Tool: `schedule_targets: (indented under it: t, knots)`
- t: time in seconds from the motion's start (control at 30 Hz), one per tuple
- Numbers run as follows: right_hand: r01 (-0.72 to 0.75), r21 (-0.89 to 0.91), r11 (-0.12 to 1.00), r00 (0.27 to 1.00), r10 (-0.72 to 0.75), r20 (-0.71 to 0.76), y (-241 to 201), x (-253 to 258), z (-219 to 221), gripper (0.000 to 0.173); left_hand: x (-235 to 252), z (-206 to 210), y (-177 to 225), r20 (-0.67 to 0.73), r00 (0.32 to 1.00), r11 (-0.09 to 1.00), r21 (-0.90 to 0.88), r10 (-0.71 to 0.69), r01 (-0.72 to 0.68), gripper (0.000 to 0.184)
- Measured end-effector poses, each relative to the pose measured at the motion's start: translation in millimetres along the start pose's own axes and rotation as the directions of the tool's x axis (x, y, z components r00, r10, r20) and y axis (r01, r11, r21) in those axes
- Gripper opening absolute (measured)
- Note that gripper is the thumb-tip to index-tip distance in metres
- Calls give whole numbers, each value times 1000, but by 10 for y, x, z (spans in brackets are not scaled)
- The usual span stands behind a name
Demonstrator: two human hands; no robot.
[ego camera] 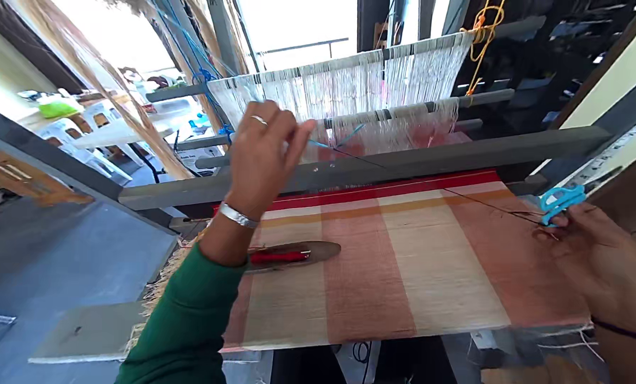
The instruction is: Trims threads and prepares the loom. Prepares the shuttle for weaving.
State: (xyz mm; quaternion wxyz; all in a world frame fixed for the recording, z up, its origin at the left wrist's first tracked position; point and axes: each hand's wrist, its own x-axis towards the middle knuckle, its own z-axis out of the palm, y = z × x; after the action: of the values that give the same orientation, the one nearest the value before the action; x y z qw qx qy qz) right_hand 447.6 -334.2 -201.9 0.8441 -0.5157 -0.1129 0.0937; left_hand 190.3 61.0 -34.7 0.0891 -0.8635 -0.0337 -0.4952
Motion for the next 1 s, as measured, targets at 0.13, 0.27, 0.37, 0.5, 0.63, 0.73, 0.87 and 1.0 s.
schedule_targets:
  t: [0.13, 0.27, 0.37, 0.5, 0.63, 0.73, 0.87, 1.0]
  knots:
    - [39, 171, 984, 997, -25, -79, 43, 131, -235, 14, 55, -224, -367, -146, 984, 992, 57, -102, 112, 40]
    - [-30, 114, 993, 998, 35, -47, 27, 62, -125, 21, 302, -161, -269, -334, 936, 992, 18, -112, 125, 38]
    - [-114, 0, 994, 990, 113, 79, -15, -18, 84, 27, 562, 107, 203, -243, 969, 996, -83, -34, 14, 37]
    - [-18, -434, 901, 969, 122, 215, 4, -5, 97, 40, 776, 546, 797, -229, 947, 936, -219, 227, -277, 36]
    - [89, -767, 636, 941, 200, 274, -58, -17, -176, 45, 511, 706, 1104, 3, 973, 905, -369, 231, -213, 32]
    - [212, -883, 418, 928, 198, 317, -111, -37, -259, 39, 93, 980, 1150, 207, 925, 896, -384, 318, -222, 37]
    - [369, -919, 139, 914, 123, 386, -103, -17, -275, 38, -222, 1434, 1195, 342, 858, 905, -326, 384, -275, 29]
    - [415, -909, 19, 908, 49, 416, -109, -40, -224, 38, -123, 1771, 1146, 394, 882, 964, -167, 259, -208, 42]
